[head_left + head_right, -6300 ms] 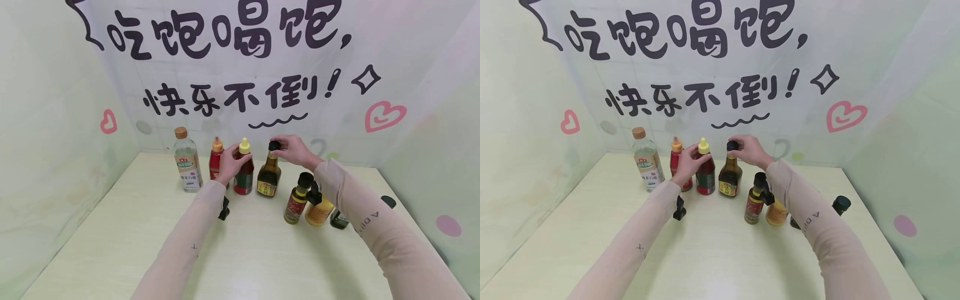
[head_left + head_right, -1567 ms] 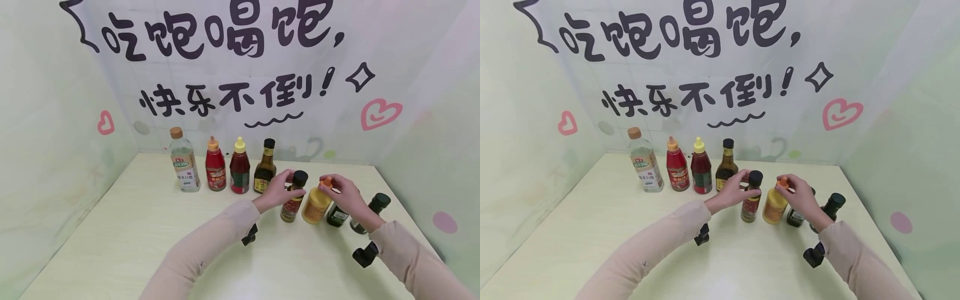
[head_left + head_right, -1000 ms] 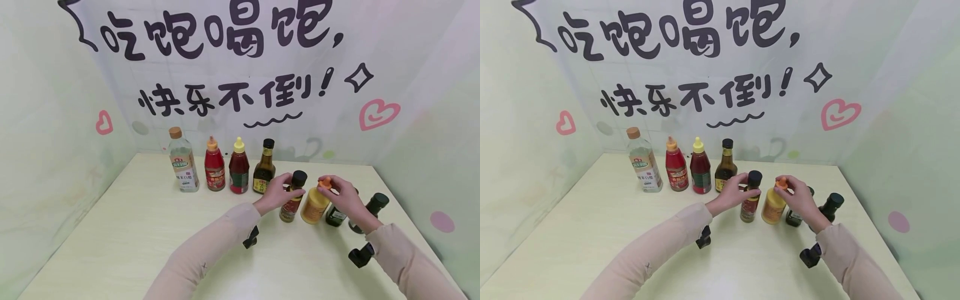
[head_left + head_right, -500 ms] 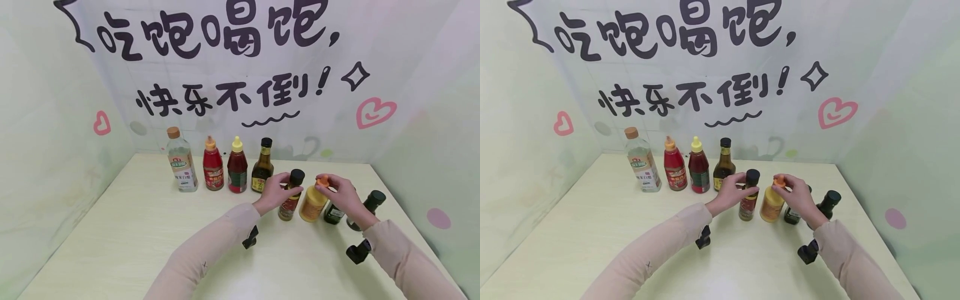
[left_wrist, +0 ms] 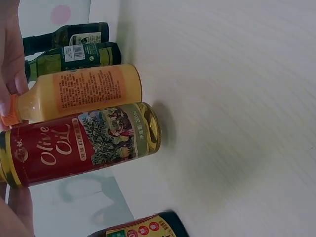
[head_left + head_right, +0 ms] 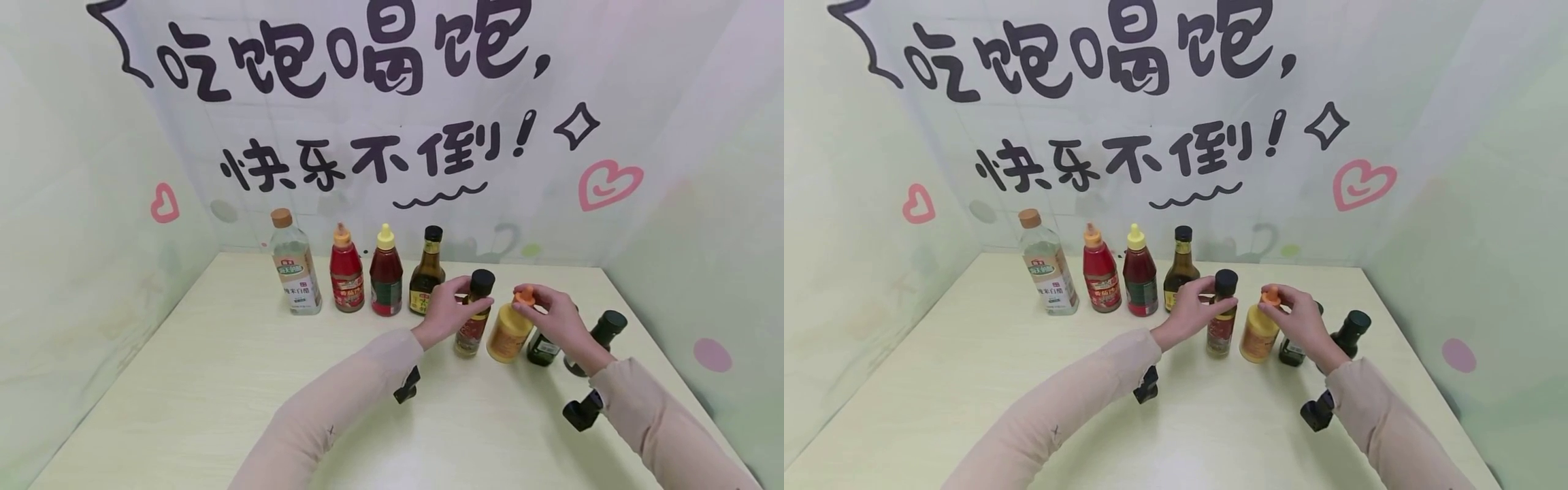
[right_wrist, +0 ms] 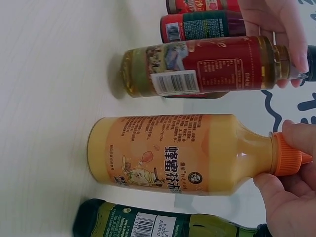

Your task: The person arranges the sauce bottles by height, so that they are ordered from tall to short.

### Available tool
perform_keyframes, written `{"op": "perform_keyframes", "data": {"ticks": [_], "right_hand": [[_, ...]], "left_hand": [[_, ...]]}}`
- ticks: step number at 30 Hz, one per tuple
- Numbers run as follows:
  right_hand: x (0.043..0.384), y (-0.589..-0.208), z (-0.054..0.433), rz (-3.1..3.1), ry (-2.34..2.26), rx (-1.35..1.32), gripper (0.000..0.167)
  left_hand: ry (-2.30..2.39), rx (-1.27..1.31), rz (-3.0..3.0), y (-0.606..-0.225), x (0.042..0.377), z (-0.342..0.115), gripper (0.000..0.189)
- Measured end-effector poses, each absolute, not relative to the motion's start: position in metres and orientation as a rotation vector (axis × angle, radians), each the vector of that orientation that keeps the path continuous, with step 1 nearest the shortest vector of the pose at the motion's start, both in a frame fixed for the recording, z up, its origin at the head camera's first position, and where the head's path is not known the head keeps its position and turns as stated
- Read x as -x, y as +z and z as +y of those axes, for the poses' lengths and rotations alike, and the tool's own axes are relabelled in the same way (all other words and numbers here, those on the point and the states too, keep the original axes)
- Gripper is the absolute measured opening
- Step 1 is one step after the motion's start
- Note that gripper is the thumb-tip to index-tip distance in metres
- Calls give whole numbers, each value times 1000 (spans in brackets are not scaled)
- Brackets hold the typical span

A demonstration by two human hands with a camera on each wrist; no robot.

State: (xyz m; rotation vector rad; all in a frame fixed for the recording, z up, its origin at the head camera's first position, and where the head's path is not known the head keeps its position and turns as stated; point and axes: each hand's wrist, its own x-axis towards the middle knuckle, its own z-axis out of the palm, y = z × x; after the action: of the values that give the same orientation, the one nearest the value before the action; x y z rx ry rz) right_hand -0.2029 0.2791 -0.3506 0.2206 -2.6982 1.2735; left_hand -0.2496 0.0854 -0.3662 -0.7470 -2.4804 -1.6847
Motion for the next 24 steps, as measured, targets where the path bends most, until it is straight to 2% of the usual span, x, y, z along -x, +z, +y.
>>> {"op": "perform_keyframes", "data": {"ticks": [14, 24], "right_hand": [[203, -352, 281, -2700, 1289, -200, 44], [203, -352, 280, -2698, 1291, -204, 43]], "left_hand": [[-1618, 627, -2507, -350, 273, 92, 42], [-1627, 580, -2474, -348, 283, 101, 27]]}}
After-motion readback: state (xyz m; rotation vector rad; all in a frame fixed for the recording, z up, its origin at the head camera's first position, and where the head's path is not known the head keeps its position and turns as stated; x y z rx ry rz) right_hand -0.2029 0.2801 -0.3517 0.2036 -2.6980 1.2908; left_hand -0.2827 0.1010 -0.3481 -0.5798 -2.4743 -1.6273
